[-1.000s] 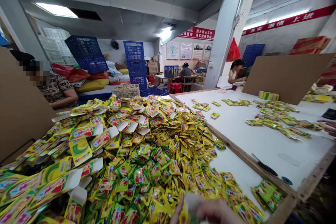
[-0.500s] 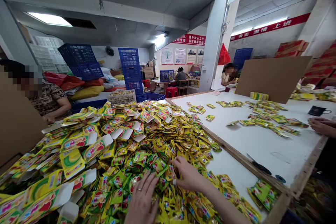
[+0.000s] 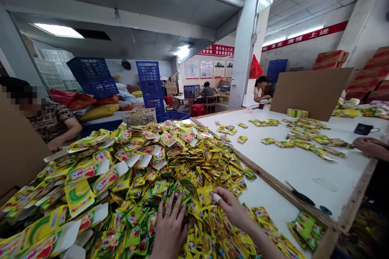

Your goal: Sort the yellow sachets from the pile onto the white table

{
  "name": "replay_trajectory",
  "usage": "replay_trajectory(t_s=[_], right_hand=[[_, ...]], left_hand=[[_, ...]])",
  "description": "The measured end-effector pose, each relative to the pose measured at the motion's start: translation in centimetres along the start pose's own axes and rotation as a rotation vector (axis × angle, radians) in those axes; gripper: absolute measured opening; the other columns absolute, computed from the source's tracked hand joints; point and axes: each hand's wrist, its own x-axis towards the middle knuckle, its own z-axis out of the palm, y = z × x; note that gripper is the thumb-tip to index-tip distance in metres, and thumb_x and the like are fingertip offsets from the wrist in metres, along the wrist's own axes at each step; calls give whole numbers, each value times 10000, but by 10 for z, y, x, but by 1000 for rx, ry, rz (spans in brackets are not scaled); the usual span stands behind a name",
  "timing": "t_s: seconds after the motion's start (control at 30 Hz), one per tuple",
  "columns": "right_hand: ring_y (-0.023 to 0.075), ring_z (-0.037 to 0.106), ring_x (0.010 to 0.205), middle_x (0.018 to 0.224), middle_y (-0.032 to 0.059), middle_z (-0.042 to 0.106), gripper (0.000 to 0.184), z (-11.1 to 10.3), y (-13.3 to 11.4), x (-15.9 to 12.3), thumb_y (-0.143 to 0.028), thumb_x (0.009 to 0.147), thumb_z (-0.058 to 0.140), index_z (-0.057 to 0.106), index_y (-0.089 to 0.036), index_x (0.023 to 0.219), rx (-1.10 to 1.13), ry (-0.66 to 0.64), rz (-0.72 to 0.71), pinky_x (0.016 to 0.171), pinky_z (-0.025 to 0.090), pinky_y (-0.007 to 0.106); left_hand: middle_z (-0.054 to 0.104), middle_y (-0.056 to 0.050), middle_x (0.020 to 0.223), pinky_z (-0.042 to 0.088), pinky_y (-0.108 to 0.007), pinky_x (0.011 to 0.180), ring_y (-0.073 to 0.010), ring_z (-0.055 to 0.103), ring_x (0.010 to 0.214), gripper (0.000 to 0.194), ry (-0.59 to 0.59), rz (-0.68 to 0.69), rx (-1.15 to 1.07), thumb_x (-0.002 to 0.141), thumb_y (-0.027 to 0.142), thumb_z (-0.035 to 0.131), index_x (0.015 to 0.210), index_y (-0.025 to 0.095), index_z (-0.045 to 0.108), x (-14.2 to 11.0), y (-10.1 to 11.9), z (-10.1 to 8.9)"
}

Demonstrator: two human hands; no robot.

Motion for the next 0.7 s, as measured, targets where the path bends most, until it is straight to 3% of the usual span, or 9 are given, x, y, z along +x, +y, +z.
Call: replay_trajectory(t_s=[0.07,0.2,0.27,0.37,0.43,0.53,0.63,0.7], right_hand=[[119,395,582,642,-41,371,269,2,1,-3,-402,892,327,441,-193,767,100,-13,21,566,391,250],[125,443,601,656,-36,414,260,4,-7,-12,-425,858,412,473,-190,766,226,-83,45,585,417,258],[153,519,736,775,5,508,257,5,-17,-16,-425,841,465,507,-187,755,280,-121,12,696,438,283],[204,474,1093,1099,77,508,225,12,-33,-16,-386,834,506,536,-185,736,365,-156,-66,935,360,326],[209,442,1139,1139,85,494,200,18,-42,-14,-359,835,509,542,-186,740,353,-152,-103,969,325,333],[166,520,833,867,39,551,197,29,-49,-10,-350,844,471,532,-184,755,261,-167,-88,752,410,274],[128,422,616,656,-15,483,218,37,-48,-11,-352,856,423,510,-181,754,135,-155,-55,570,338,234],[134,421,634,677,-5,496,219,43,-43,-14,-358,858,412,507,-183,766,66,-97,-95,590,333,244]], left_hand=[[556,-48,1275,184,-499,1012,-297,422,1189,342,-3,-69,-24,712,227,519,1040,258,610,-1,1,3],[601,-32,1220,322,-411,956,-220,518,1103,344,17,54,32,744,161,488,1061,245,590,2,-12,-3],[608,-19,1208,370,-401,947,-197,526,1101,329,9,39,-32,793,157,460,1087,251,571,6,-20,-14],[545,-4,1286,388,-450,978,-213,426,1222,274,-102,-155,-321,850,201,408,1038,280,590,12,-24,-34],[551,-18,1275,391,-461,980,-228,423,1220,266,-204,-285,-595,869,264,374,972,274,619,13,-22,-45],[630,-76,1139,434,-406,929,-246,531,1086,332,-310,-577,-1025,848,401,384,978,227,635,11,-14,-58],[679,-100,1012,488,-355,798,-254,605,917,445,-336,-976,-1352,786,519,454,1017,179,625,8,-4,-63],[701,-86,930,490,-332,756,-232,626,820,456,-280,-1015,-1603,725,523,560,1015,175,612,7,4,-62]])
